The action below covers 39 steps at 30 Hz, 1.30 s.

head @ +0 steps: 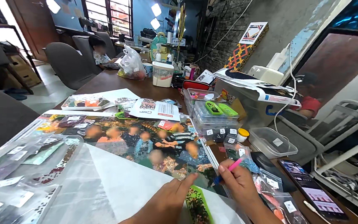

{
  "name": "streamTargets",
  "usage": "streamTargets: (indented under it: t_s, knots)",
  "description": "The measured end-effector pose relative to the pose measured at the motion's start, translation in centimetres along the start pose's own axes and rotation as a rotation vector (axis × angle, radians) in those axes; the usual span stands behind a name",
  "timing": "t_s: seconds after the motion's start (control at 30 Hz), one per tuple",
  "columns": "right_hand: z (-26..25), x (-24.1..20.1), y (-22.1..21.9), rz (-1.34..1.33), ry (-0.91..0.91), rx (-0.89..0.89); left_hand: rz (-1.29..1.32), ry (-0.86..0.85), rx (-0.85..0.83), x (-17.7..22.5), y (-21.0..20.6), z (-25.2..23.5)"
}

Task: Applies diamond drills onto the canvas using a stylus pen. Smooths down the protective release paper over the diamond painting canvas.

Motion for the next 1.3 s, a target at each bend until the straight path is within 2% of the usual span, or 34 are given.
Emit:
streamTargets:
  t_s: [0.17,1.3]
  knots:
    - [-0.3,0.9,1.3,0.059,0.003,0.062,-0.004,0.028,-0.04,0.0,0.1,0.0]
    - [-0.1,1.7,-0.1,0.146,-0.033,0.02,0.044,0.043,-0.048,0.1,0.1,0.2]
Point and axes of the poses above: each hand's wrist, its own z-axis away from the middle knuckle, its own y-axis out of the back of the hand, x = y × z, the point moved 10 cm from there along -z, towards the middle knuckle, and after that the axes turned 8 degrees about -y, right-handed, at the moved point
